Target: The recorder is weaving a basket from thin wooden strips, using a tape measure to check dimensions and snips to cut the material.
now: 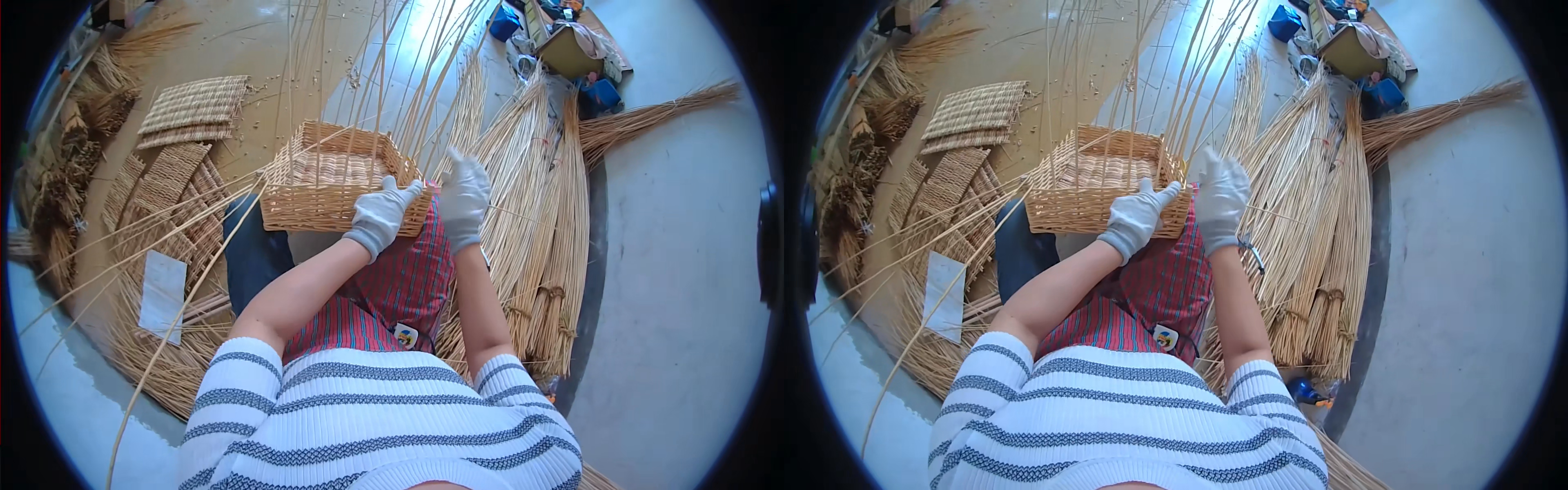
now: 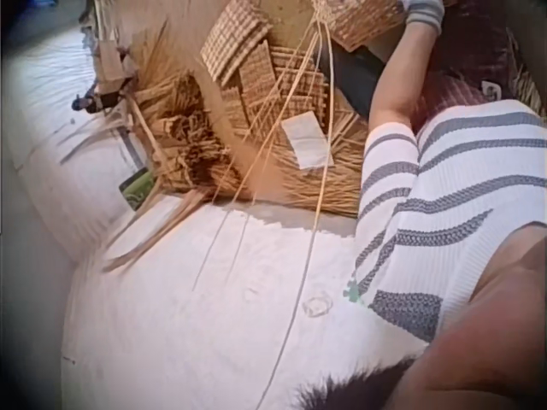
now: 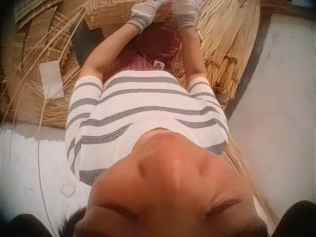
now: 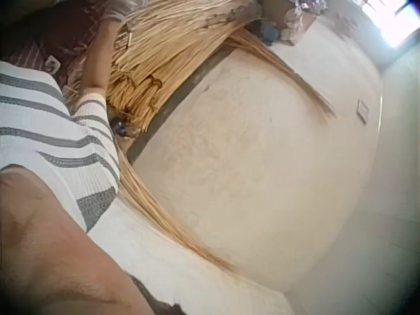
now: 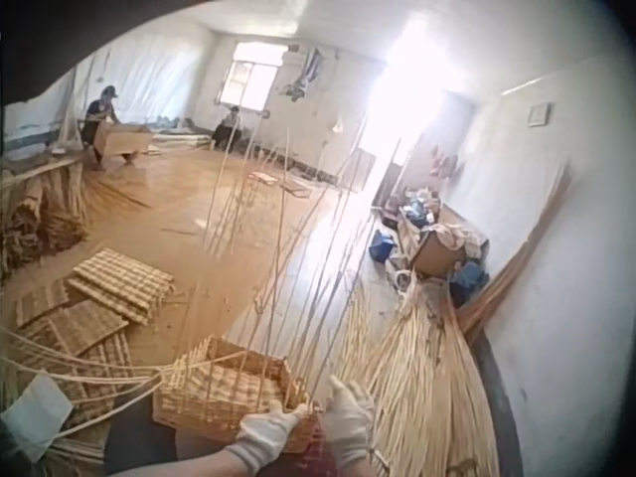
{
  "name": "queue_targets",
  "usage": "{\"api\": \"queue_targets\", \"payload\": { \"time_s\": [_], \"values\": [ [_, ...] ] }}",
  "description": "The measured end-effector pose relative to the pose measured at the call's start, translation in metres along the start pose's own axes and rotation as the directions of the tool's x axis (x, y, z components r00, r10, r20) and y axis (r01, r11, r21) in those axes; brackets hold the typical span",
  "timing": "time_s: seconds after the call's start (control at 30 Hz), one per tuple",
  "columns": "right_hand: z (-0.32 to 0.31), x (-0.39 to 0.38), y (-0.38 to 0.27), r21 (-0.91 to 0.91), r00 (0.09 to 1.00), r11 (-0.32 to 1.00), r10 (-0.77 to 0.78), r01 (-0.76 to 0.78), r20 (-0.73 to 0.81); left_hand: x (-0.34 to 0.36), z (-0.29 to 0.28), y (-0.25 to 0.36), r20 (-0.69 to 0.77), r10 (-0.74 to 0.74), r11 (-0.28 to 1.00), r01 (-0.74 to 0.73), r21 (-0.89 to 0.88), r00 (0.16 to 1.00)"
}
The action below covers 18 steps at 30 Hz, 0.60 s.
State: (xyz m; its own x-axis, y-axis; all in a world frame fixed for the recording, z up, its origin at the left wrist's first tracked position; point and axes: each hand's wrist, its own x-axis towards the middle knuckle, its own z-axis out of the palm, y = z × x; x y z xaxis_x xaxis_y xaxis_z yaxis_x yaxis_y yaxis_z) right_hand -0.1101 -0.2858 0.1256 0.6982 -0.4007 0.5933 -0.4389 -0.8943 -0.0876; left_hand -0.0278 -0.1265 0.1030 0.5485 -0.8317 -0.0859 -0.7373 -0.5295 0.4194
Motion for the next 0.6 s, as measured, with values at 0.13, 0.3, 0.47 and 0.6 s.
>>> {"api": "queue_targets", "payload": {
  "time_s": [0.13,0.3,0.47,0.6],
  "values": [
    [0.019,-0.035,0.01,-0.036,0.953,0.975,0.222,-0.219,0.204,-0.024,-0.005,-0.018,-0.177,0.124,0.971,-0.157,-0.182,0.976],
    [-0.014,-0.028,-0.03,0.344,0.989,0.931,0.145,-0.123,-0.041,-0.093,0.019,-0.119,-0.208,-0.537,0.212,-0.109,-0.971,0.817],
    [-0.013,-0.068,-0.157,0.837,0.899,0.51,-0.244,-0.199,0.362,-0.117,-0.025,-0.173,-0.584,-0.674,0.507,-0.292,-0.811,0.451],
    [-0.033,-0.06,-0.238,0.815,0.832,0.57,-0.501,0.108,0.24,-0.132,-0.026,-0.174,-0.337,-0.782,0.266,-0.207,-0.941,0.524]
  ]
}}
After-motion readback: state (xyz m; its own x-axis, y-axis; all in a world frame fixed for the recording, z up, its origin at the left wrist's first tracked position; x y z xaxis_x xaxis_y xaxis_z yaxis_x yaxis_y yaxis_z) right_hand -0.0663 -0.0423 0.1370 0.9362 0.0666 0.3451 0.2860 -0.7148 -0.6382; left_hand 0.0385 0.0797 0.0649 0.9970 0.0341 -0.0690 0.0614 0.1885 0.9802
